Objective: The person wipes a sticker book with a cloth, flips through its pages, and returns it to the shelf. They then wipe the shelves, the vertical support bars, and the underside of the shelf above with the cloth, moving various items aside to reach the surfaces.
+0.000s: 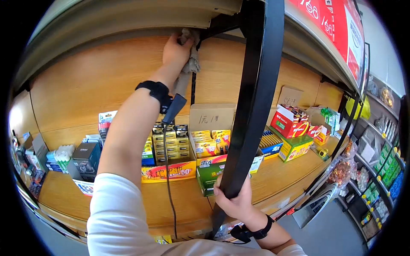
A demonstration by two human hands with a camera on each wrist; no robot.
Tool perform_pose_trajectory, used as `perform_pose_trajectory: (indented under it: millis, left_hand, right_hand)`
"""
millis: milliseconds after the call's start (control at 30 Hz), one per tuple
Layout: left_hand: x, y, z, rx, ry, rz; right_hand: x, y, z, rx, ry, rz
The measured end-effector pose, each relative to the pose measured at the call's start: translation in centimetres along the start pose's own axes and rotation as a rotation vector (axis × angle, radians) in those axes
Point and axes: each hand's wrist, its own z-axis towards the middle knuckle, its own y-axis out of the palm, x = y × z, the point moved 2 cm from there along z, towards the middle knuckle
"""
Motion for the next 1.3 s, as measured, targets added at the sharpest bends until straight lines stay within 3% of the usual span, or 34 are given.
perform_pose_trajectory:
  millis: [67,100,300,400,500,600,633,733,967,1067,1167,1267,1300]
  left_hand:
    - [0.2,1.3,0.7,0.022,0.044,0.011]
    - [1.0,1.0,1.0,-0.070,-0.025,0.020]
    - [0.2,1.8,1.1,0.000,0.166,0.129]
    - [-0.1,2.8,2.0,-0.196,-0.392,-0.519]
    - [3.1,0.3,-0.1,-0.190,-0.487,-0.808]
    - [4.1,-1.0,-0.9,-0.310,-0.444,-0.904]
    - [4.5,-1.4,-1.3,-0.347,-0.471,-0.892]
    - [3.3,-0.6,-1.0,-0.308,-0.303,-0.809]
    - [-2.4,3.5,2.8,-0.057,-0.024,-0.248]
    - [-0.5,2.2,1.8,-0.077,-0.050,-0.077]
    - [-1.2,2.6,2.4,-0.131,-0.015,-0.118]
    - [1.1,1.0,0.1,-0.261,-0.354,-0.616]
    - [1.9,0.5,-0.3,-0.285,-0.387,-0.707]
  right_hand:
    - [0.3,0.1,0.0,0.006,-0.010,0.017]
    - [0.3,0.2,0.0,0.011,-0.006,0.026]
    - [0.7,-0.1,-0.5,-0.022,0.022,0.013]
    - [0.8,0.1,-0.4,-0.029,0.002,0.103]
    - [0.6,0.3,-0.5,0.013,0.014,0.137]
    - [0.0,0.2,0.1,-0.028,0.011,0.078]
    - [-0.3,0.2,0.3,-0.056,0.004,0.054]
    - [-0.2,0.4,0.3,-0.039,-0.008,0.095]
    - [0.0,0.2,0.2,-0.083,0.007,0.135]
    - [0.0,-0.1,0.3,-0.122,-0.021,0.065]
    - [0.2,-0.1,0.2,-0.121,-0.007,0.113]
    - [0.2,0.0,-0.1,-0.072,0.044,0.180]
    - [0.2,0.0,-0.1,-0.083,0.058,0.197]
